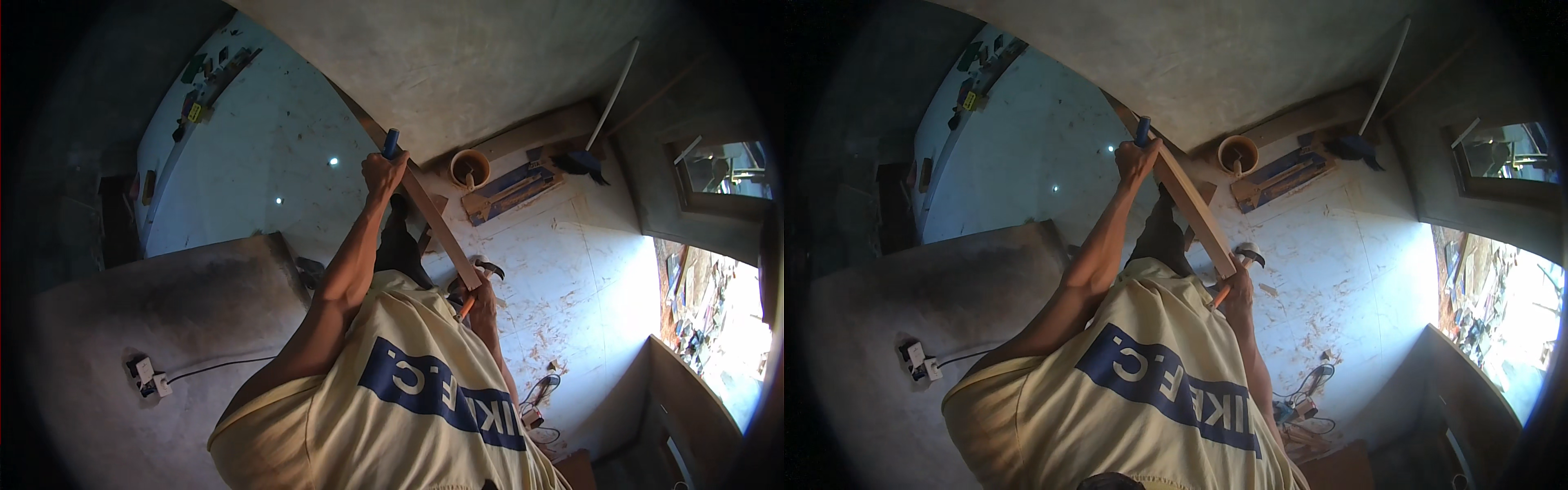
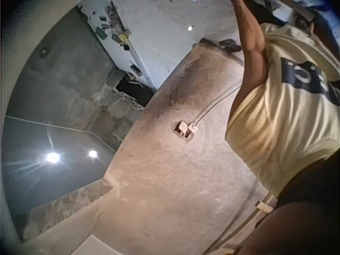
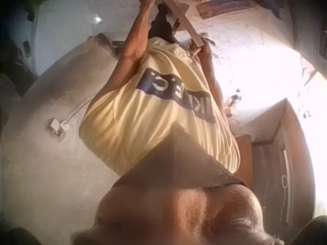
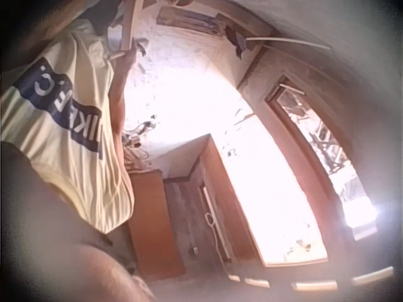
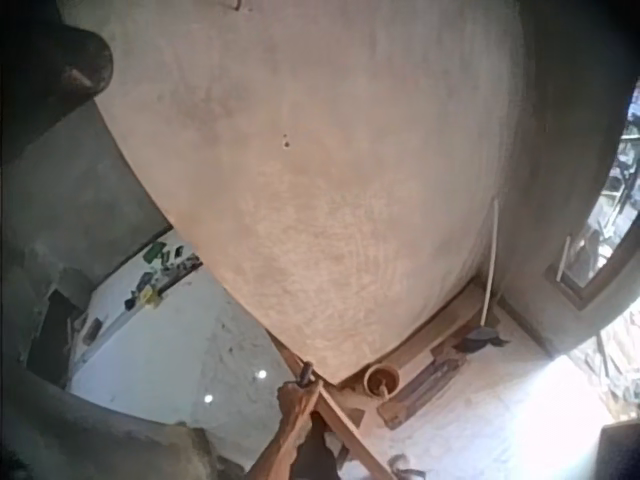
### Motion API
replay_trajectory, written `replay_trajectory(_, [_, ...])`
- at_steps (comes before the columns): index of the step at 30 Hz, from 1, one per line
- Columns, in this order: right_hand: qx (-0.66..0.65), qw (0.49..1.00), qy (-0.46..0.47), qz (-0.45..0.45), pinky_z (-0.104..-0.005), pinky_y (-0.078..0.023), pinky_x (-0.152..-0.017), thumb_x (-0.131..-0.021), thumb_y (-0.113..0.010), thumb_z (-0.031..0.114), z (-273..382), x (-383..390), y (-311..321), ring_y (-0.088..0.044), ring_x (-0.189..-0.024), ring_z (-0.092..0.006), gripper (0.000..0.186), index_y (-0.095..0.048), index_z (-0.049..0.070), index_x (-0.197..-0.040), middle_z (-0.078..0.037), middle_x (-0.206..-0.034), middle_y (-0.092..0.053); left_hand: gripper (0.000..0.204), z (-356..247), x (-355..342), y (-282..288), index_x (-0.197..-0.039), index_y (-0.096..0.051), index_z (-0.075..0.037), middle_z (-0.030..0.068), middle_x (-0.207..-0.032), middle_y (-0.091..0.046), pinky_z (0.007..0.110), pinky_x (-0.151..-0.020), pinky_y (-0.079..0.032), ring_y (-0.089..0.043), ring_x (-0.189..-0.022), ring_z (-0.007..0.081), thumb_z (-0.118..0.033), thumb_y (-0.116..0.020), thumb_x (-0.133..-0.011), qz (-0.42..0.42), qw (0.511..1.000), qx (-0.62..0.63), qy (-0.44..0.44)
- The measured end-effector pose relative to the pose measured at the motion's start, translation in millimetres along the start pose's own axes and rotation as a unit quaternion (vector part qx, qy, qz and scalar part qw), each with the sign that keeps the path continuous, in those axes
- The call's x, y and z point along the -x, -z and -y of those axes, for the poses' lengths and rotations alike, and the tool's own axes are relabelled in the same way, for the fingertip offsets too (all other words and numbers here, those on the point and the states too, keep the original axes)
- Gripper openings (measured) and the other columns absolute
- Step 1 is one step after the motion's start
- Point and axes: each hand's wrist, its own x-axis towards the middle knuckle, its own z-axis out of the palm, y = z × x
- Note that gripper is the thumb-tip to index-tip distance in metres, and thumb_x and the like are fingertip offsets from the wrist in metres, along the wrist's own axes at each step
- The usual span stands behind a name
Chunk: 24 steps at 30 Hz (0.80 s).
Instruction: The person uses a chisel and a hammer to remove small pieces of wood from a large wooden board.
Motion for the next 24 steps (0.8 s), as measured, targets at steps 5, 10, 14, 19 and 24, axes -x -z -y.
replay_trajectory(5, [-0.129, 0.975, -0.142, -0.113, -0.0222, -0.046, -0.048, -0.100, -0.053, 0.014, 18, 1, -30, -0.061, -0.066, -0.0114, 0.016, -0.060, 0.003, -0.110, -0.004, -0.087, -0.062, 0.056, 15, 2, 0, -0.068, -0.065, 0.009, 0.0255, -0.071, -0.068, 0.050, -0.065, -0.058, -0.070, -0.070, 0.0431, -0.045, -0.080, -0.070, -0.029, 0.999, 0.002, 0.018])
replay_trajectory(10, [-0.079, 0.993, -0.081, -0.016, -0.0242, -0.050, -0.067, -0.098, -0.060, 0.026, 24, 21, -23, -0.059, -0.077, -0.0137, 0.029, -0.058, 0.000, -0.110, -0.006, -0.092, -0.059, 0.053, -1, 18, 11, -0.068, -0.066, 0.008, 0.0279, -0.073, -0.068, 0.050, -0.068, -0.057, -0.071, -0.075, 0.0425, -0.043, -0.079, -0.071, 0.032, 0.996, 0.064, 0.061])
replay_trajectory(14, [-0.129, 0.989, -0.075, -0.016, -0.0266, -0.056, -0.072, -0.099, -0.058, 0.023, 16, 27, -2, -0.064, -0.085, -0.0166, 0.028, -0.058, -0.002, -0.113, -0.010, -0.098, -0.063, 0.052, 2, 32, 1, -0.068, -0.066, 0.006, 0.0251, -0.068, -0.067, 0.047, -0.066, -0.057, -0.070, -0.070, 0.0424, -0.043, -0.079, -0.071, 0.022, 0.998, 0.046, 0.047])
replay_trajectory(19, [0.120, 0.991, 0.054, 0.014, -0.0267, -0.056, -0.079, -0.099, -0.059, 0.011, 7, 41, 23, -0.067, -0.098, -0.0236, 0.036, -0.051, -0.005, -0.131, -0.016, -0.109, -0.063, 0.055, 2, 46, 1, -0.063, -0.064, 0.003, 0.0190, -0.064, -0.067, 0.046, -0.061, -0.055, -0.070, -0.065, 0.0368, -0.049, -0.078, -0.072, 0.024, 0.999, 0.045, 0.001])
replay_trajectory(24, [0.437, 0.853, 0.284, 0.031, -0.0302, -0.055, -0.080, -0.096, -0.063, 0.005, 18, 46, 18, -0.068, -0.098, -0.0223, 0.039, -0.052, -0.004, -0.132, -0.016, -0.109, -0.066, 0.054, -1, 48, 2, -0.070, -0.065, 0.006, 0.0218, -0.070, -0.069, 0.046, -0.062, -0.056, -0.071, -0.068, 0.0380, -0.047, -0.080, -0.072, 0.043, 0.998, 0.053, 0.013])
